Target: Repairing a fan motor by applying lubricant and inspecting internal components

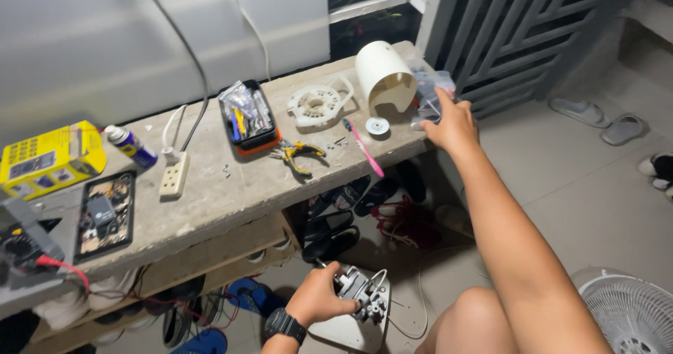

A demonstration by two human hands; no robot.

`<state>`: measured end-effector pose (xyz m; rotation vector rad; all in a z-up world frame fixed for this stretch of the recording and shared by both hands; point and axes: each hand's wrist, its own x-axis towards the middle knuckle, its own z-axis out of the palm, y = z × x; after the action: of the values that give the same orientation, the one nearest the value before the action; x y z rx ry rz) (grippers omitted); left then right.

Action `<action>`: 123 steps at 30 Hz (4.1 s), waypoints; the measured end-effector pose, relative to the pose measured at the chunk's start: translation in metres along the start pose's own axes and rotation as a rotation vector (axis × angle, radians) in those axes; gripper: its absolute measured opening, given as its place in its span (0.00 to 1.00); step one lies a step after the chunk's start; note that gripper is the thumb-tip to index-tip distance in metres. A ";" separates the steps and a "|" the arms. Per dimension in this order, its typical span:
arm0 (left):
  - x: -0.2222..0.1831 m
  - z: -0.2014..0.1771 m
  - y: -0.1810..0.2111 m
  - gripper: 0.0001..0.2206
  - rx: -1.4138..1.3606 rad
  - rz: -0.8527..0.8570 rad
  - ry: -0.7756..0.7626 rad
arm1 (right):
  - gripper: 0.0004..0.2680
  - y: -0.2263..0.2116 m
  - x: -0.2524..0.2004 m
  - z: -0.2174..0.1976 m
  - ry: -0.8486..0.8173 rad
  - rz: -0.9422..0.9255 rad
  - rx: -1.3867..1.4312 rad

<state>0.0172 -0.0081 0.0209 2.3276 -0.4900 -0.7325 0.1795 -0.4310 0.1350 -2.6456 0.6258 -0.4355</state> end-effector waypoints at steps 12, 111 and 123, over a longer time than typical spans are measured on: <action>0.000 0.010 -0.009 0.36 -0.010 -0.004 0.048 | 0.03 -0.111 -0.031 0.102 -0.111 -0.566 0.173; -0.028 0.054 -0.020 0.40 -0.021 0.034 0.183 | 0.06 0.029 -0.370 0.121 -0.303 0.104 0.500; -0.028 0.048 -0.013 0.38 0.021 0.051 0.127 | 0.06 0.016 -0.372 0.113 -0.295 0.112 0.558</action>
<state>-0.0315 -0.0069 -0.0078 2.3541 -0.5003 -0.5538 -0.1005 -0.2320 -0.0477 -2.0766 0.4700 -0.1488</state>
